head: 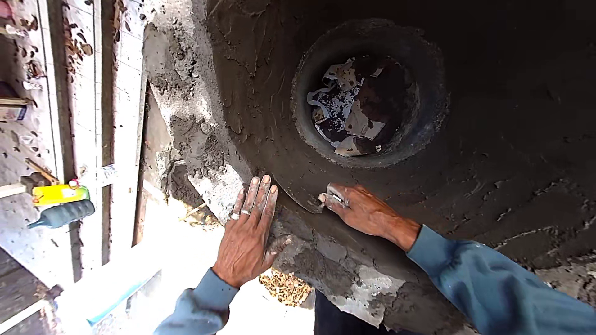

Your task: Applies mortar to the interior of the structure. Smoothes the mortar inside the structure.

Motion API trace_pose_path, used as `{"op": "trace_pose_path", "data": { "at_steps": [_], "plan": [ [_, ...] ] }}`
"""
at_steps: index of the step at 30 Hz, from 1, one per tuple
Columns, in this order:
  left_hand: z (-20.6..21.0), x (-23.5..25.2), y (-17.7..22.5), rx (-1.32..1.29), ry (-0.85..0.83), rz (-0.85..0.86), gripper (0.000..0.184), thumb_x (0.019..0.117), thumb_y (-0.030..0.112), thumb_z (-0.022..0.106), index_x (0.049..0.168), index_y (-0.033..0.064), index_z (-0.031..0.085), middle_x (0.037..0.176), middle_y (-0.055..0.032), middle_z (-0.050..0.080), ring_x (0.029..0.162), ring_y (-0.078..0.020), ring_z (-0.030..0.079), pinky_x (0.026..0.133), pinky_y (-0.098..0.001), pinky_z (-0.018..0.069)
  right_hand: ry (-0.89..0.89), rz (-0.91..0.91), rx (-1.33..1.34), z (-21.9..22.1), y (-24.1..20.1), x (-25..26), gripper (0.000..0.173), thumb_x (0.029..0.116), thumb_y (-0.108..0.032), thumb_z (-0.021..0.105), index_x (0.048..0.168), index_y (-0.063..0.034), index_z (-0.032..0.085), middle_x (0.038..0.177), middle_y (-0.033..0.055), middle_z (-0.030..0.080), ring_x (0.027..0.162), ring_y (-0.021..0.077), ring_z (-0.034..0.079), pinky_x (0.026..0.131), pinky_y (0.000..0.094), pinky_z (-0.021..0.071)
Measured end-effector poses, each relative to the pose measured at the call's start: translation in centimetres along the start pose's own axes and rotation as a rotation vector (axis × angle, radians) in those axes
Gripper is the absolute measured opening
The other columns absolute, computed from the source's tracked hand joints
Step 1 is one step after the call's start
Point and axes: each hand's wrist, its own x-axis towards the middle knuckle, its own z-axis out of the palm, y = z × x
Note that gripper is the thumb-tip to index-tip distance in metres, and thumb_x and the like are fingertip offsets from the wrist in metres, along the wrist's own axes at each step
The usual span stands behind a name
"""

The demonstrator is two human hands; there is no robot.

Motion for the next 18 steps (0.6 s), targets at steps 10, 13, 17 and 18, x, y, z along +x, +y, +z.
{"op": "trace_pose_path", "data": {
  "at_steps": [10, 13, 17, 18],
  "plan": [
    [4.6, -1.7, 1.2, -0.027, 0.107, -0.105, 0.097, 0.0987, 0.073, 0.018, 0.157, -0.0048, 0.03, 0.16, -0.0286, 0.034, 0.152, -0.0422, 0.028, 0.124, -0.0567, 0.0185, -0.039, -0.007, -0.269, 0.9, -0.3, 1.0, 0.05, 0.112, -0.047, 0.033, 0.118, -0.0053, 0.06, 0.087, 0.0176, 0.064, 0.089, 0.038, 0.068, 0.079, 0.0539, 0.0523],
    [4.8, -1.8, 1.2, -0.023, 0.108, -0.106, 0.097, 0.0992, 0.072, 0.018, 0.157, -0.0044, 0.03, 0.16, -0.0288, 0.034, 0.152, -0.0417, 0.029, 0.124, -0.0562, 0.0192, -0.09, -0.005, -0.274, 0.5, -0.4, 1.1, 0.048, 0.1125, -0.045, 0.033, 0.117, -0.0046, 0.058, 0.087, 0.018, 0.063, 0.089, 0.0376, 0.067, 0.08, 0.0535, 0.052],
    [4.9, -2.0, 1.0, 0.001, 0.095, -0.106, 0.096, 0.0991, 0.072, 0.019, 0.157, -0.0045, 0.03, 0.16, -0.028, 0.035, 0.152, -0.0415, 0.029, 0.124, -0.0568, 0.018, -0.189, 0.042, -0.281, -0.4, -0.1, 0.4, 0.045, 0.1129, -0.042, 0.034, 0.119, -0.0035, 0.057, 0.092, 0.0203, 0.063, 0.092, 0.0392, 0.066, 0.082, 0.0546, 0.0519],
    [5.0, -2.1, 1.1, 0.002, 0.095, -0.111, 0.096, 0.099, 0.072, 0.02, 0.156, -0.0051, 0.031, 0.159, -0.0283, 0.036, 0.151, -0.0418, 0.03, 0.123, -0.0575, 0.0189, -0.221, 0.063, -0.296, -1.0, 0.2, 0.1, 0.045, 0.1128, -0.041, 0.035, 0.119, -0.0033, 0.058, 0.094, 0.021, 0.064, 0.094, 0.0399, 0.066, 0.083, 0.0556, 0.0518]
  ]
}}
